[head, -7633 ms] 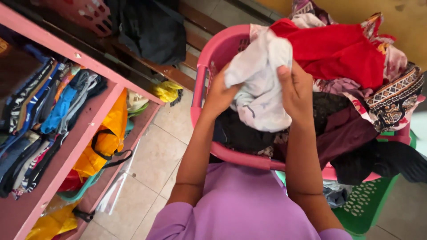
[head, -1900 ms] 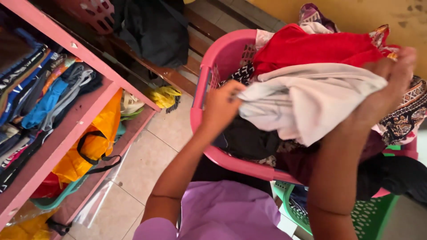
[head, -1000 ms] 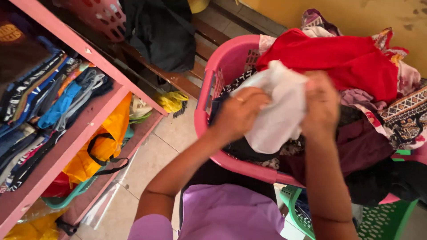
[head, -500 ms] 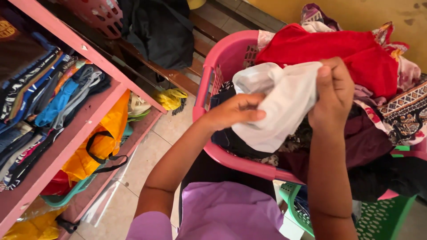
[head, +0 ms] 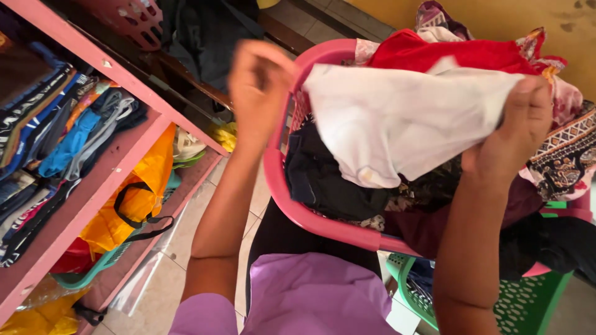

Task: The person folds several garments by hand, including a dark blue item, a grey item, and a white item, placing each folded piece into a pink laundry basket. The person handles each item individually, smoothing and folding them before stacking them in the basket.

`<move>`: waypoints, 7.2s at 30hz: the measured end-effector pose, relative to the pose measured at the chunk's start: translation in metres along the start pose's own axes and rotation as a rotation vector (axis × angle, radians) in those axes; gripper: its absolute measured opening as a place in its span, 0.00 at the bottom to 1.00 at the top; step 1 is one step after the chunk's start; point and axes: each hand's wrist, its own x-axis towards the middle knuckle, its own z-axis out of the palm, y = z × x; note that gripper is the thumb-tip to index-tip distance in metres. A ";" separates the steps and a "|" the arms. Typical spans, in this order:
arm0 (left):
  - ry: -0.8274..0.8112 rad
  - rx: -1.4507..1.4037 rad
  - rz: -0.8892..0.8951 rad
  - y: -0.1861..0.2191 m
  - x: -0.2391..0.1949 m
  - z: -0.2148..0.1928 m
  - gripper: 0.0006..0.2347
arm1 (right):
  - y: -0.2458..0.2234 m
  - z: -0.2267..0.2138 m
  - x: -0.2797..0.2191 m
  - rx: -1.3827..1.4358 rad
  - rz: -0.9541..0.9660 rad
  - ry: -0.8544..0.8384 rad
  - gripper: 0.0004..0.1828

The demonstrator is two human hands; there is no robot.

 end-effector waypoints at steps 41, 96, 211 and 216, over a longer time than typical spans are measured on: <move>-0.221 0.680 -0.131 -0.006 -0.013 -0.014 0.13 | 0.029 0.054 0.028 -1.413 -0.309 -0.556 0.18; -0.027 -0.291 -0.256 -0.167 -0.054 0.033 0.19 | 0.115 0.079 0.023 -1.154 0.268 -0.920 0.25; -0.287 -0.591 -0.675 -0.198 -0.062 0.017 0.12 | 0.057 0.033 0.055 -0.994 -0.139 -0.356 0.21; -0.099 -0.849 -0.616 -0.196 -0.063 0.016 0.12 | 0.063 0.052 0.040 -1.322 -0.285 -0.801 0.42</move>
